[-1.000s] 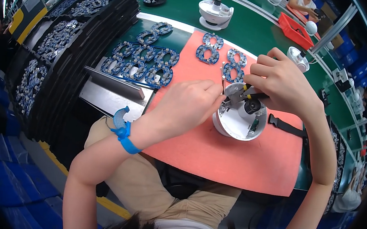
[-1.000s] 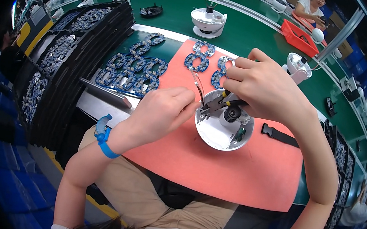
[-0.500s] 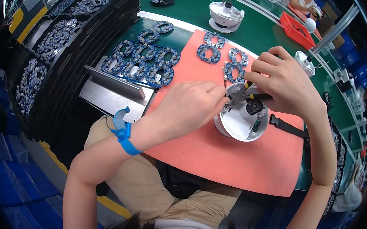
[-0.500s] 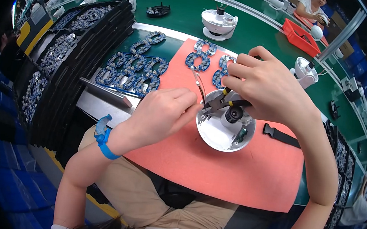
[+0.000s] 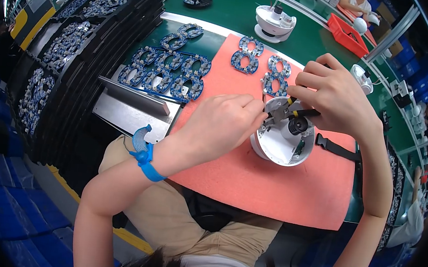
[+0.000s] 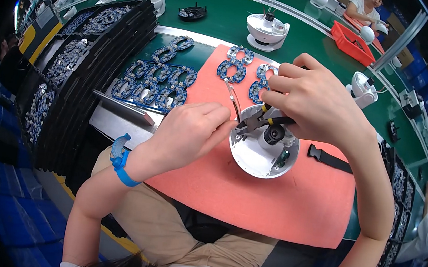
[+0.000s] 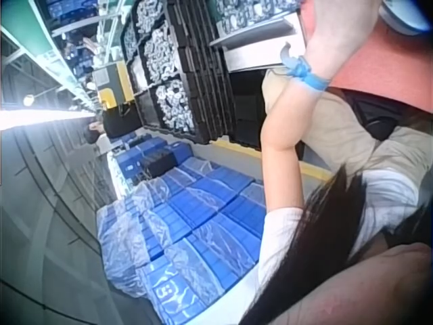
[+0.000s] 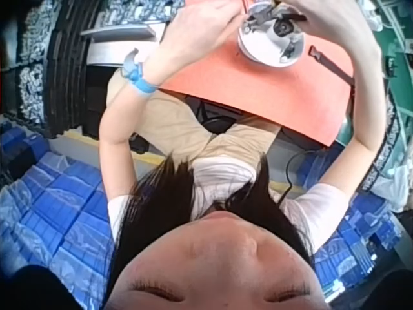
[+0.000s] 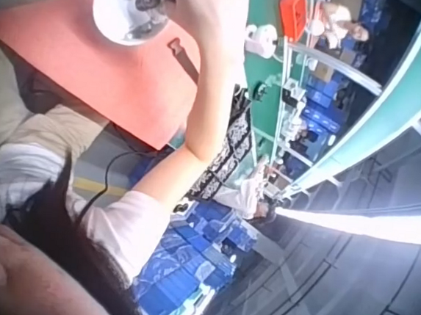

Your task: Assembling electronic components into a housing and trimming wires on a production line.

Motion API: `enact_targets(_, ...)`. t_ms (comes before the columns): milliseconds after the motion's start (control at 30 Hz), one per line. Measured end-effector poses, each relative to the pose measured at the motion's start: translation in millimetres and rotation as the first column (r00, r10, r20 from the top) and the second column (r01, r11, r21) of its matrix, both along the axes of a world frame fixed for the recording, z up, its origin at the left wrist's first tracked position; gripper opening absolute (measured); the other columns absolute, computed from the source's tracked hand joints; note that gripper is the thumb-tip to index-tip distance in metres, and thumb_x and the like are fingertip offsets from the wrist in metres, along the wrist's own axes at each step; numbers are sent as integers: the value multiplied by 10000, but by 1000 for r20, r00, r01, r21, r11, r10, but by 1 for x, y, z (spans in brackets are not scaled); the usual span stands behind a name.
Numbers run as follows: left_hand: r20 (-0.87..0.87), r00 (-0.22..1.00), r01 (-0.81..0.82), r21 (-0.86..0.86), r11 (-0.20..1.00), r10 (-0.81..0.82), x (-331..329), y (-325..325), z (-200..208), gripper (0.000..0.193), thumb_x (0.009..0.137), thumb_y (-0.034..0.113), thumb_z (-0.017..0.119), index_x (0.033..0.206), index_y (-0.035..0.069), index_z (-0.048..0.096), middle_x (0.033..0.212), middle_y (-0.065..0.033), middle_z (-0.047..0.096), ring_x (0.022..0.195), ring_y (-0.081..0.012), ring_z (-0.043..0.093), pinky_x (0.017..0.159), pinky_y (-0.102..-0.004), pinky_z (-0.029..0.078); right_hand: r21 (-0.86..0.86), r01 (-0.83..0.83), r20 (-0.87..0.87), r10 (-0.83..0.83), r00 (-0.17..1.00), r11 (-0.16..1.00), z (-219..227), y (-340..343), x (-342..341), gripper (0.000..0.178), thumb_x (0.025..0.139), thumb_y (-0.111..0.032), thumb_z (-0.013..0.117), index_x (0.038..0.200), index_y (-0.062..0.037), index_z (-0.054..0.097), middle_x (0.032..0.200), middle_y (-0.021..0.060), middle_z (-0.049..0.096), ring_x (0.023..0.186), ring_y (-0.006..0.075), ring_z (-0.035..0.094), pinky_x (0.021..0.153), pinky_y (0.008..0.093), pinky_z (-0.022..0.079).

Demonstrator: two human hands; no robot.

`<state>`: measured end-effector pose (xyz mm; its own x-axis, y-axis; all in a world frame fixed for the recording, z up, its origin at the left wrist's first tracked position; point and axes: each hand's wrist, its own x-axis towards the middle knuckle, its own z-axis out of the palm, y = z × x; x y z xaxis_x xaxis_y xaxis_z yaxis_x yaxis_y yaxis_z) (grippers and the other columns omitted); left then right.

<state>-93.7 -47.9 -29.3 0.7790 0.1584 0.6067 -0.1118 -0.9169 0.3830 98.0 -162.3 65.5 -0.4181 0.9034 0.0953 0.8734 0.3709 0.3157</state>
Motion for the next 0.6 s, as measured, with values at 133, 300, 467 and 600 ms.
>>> enact_targets(133, -9, 1000, -9, -12, 1000, 9, 1, 0, -1, 171, 861, 116, 627, 765, 23, 520, 688, -115, 556, 598, -305, 581, 511, -396, 455, -2, -18, -9, 17, 1000, 1000, -3, -1, 3, 254, 564, -98, 748, 790, -96, 632, 717, -3, 566, 771, 167, 559, 747, 311, 429)
enact_targets(300, -29, 999, -18, -13, 1000, 18, -1, 1, 0, 143, 865, 111, 621, 792, 19, 539, 697, -123, 563, 612, -310, 585, 520, -392, 459, -19, -13, -10, 13, 1000, 1000, -3, -2, 4, 271, 537, -121, 753, 772, -94, 620, 690, 4, 556, 709, 175, 552, 709, 316, 431)
enact_targets(467, -10, 1000, -13, -77, 997, 12, -4, 5, 5, 124, 861, 91, 622, 800, 10, 550, 698, -139, 558, 605, -317, 572, 515, -392, 440, 186, 98, -195, -61, 979, 978, -8, -4, 22, 267, 645, -117, 725, 772, -63, 496, 662, 62, 522, 637, 246, 532, 568, 356, 418)
enact_targets(600, -68, 996, 55, -81, 995, -60, -13, 9, 19, 131, 861, 107, 611, 798, 7, 555, 721, -140, 574, 625, -320, 584, 527, -402, 447, -143, 451, -601, -439, 668, 881, -11, -14, 33, 241, 781, -100, 672, 789, 3, 455, 636, 111, 471, 579, 206, 427, 544, 315, 349)
